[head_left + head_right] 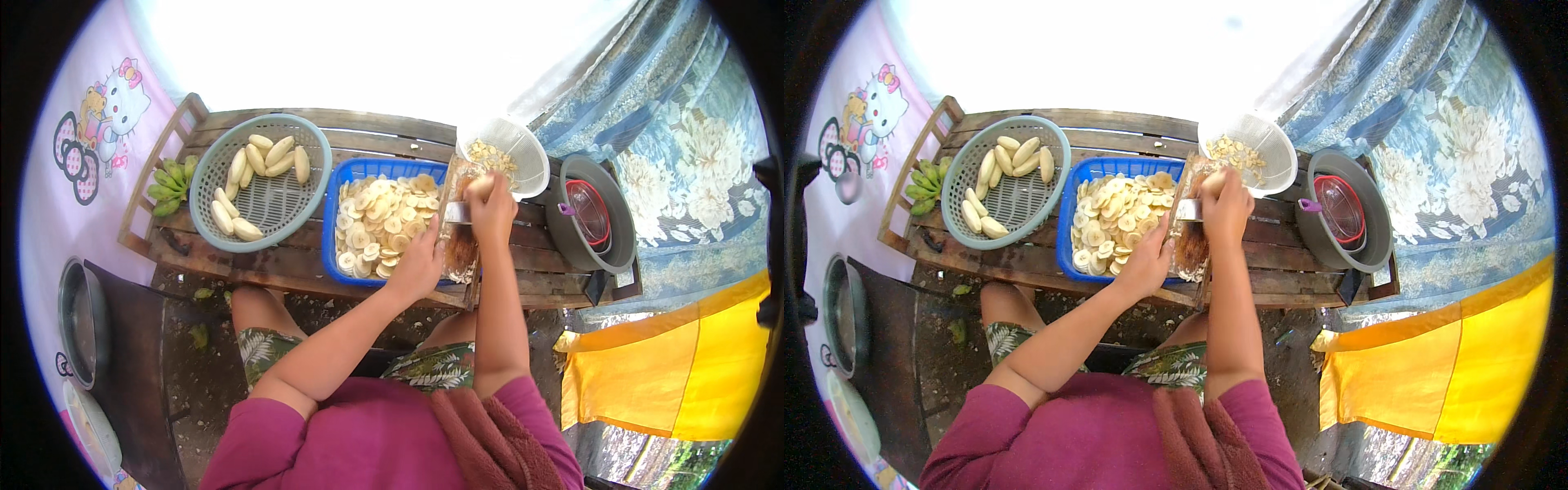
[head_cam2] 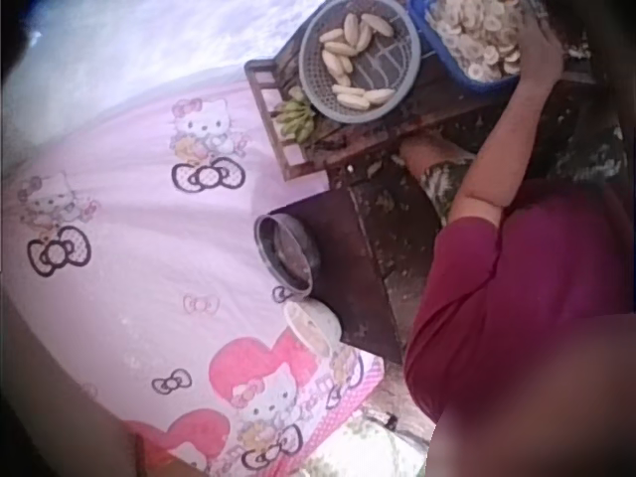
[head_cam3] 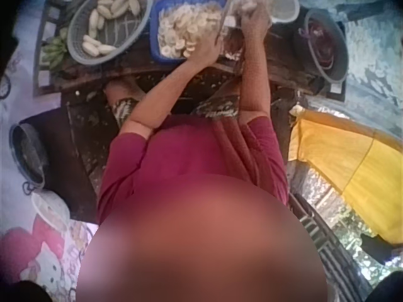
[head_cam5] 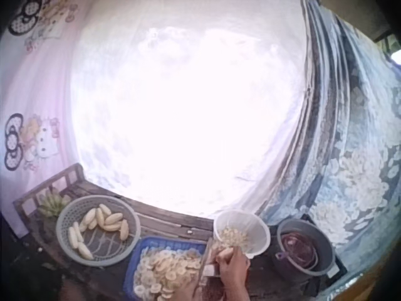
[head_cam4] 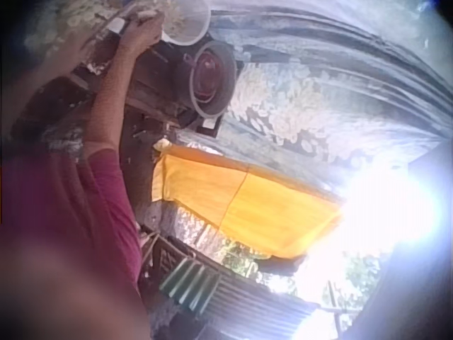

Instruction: The person sits at a low wooden table and repeatedly slices peeled bananas using a manual slicer, collecting the slices in a blue basket. They pick up bananas from a green basket, slice them, and place the slices into the basket, continuing the process throughout the clip.

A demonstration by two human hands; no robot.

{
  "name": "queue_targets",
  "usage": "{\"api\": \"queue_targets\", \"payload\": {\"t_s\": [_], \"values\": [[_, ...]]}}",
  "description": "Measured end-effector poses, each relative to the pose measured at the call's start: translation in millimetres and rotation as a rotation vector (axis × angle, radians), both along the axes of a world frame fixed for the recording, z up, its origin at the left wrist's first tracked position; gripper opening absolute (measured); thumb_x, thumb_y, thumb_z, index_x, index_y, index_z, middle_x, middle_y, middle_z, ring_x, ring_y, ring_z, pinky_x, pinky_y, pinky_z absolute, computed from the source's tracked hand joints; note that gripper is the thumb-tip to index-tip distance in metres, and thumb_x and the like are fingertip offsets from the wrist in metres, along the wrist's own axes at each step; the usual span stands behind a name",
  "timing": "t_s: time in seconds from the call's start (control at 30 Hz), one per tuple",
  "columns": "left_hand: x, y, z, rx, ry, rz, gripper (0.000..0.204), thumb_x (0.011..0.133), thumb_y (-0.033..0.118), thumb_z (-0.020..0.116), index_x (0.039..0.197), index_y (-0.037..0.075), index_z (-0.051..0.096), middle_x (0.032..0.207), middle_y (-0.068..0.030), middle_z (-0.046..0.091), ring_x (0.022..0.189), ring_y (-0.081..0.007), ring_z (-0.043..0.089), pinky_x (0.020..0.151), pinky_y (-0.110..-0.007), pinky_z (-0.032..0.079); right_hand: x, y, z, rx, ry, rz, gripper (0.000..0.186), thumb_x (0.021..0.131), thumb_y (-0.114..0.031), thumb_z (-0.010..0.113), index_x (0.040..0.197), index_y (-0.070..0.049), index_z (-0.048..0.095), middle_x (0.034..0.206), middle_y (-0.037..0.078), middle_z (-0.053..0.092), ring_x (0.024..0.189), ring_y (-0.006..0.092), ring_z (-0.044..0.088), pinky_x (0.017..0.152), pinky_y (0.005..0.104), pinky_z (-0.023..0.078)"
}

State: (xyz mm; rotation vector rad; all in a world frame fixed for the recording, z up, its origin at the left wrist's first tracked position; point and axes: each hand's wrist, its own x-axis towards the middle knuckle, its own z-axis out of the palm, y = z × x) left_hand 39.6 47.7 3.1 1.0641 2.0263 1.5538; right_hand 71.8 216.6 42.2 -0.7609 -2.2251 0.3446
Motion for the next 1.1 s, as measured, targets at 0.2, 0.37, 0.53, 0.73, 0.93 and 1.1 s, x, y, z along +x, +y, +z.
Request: {"api": "queue_targets", "payload": {"t_s": [0.2, 0.37, 0.53, 0.73, 0.93, 1.1], "values": [[-0.7, -1.5, 7.1, -0.031, 0.008, 0.001, 0.058, 0.100, 0.014, 0.046, 0.149, -0.006, 0.025, 0.123, -0.0345, 0.053, 0.116, -0.0458, 0.052, 0.101, -0.045, 0.040, 25.5, -20.3, 5.3, 0.012, -0.017, 0.055, 0.045, 0.080, -0.024, 0.075, 0.118, -0.009, 0.055, 0.101, 0.014, 0.065, 0.100, 0.0336, 0.059, 0.100, 0.0481, 0.036], [-0.6, 0.5, 0.9, -0.005, 0.044, 0.014, 0.057, 0.099, 0.014, 0.045, 0.149, -0.007, 0.026, 0.117, -0.0337, 0.053, 0.108, -0.0461, 0.054, 0.097, -0.047, 0.042, 94.2, -87.6, 2.0, -0.101, -0.208, 0.035, 0.052, 0.076, -0.022, 0.078, 0.121, -0.010, 0.055, 0.114, 0.011, 0.063, 0.110, 0.0313, 0.057, 0.109, 0.0483, 0.031], [0.3, -0.9, 1.3, -0.030, 0.008, -0.011, 0.057, 0.099, 0.016, 0.044, 0.149, -0.007, 0.026, 0.116, -0.0332, 0.051, 0.106, -0.0478, 0.054, 0.094, -0.048, 0.044, 8.6, -4.3, -2.5, -0.003, -0.048, 0.029, 0.052, 0.083, -0.028, 0.074, 0.126, -0.008, 0.053, 0.102, 0.017, 0.066, 0.105, 0.0350, 0.059, 0.106, 0.0495, 0.032], [-0.8, -0.5, 1.4, -0.011, 0.030, 0.000, 0.058, 0.099, 0.015, 0.044, 0.149, -0.007, 0.025, 0.119, -0.0349, 0.050, 0.108, -0.0484, 0.054, 0.095, -0.048, 0.044, 26.2, -21.6, 5.6, 0.083, -0.075, 0.016, 0.047, 0.079, -0.027, 0.076, 0.117, -0.008, 0.055, 0.096, 0.015, 0.065, 0.097, 0.0358, 0.059, 0.096, 0.0460, 0.038], [-1.9, 5.2, -11.0, 0.042, 0.094, 0.023, 0.059, 0.098, 0.015, 0.045, 0.150, -0.005, 0.025, 0.117, -0.0357, 0.050, 0.104, -0.0501, 0.055, 0.093, -0.050, 0.046, 75.0, -74.5, -0.3, 0.006, -0.182, -0.006, 0.054, 0.076, -0.030, 0.079, 0.120, -0.009, 0.057, 0.113, 0.010, 0.064, 0.111, 0.0305, 0.057, 0.112, 0.0498, 0.028], [0.7, 2.5, -6.2, 0.058, 0.029, 0.031, 0.057, 0.099, 0.016, 0.044, 0.150, -0.005, 0.026, 0.117, -0.0345, 0.051, 0.107, -0.0486, 0.055, 0.094, -0.049, 0.045, 5.0, -3.6, 5.8, -0.023, -0.147, -0.043, 0.052, 0.081, -0.033, 0.075, 0.121, -0.007, 0.053, 0.109, 0.018, 0.065, 0.106, 0.0364, 0.060, 0.100, 0.0466, 0.036]]}}
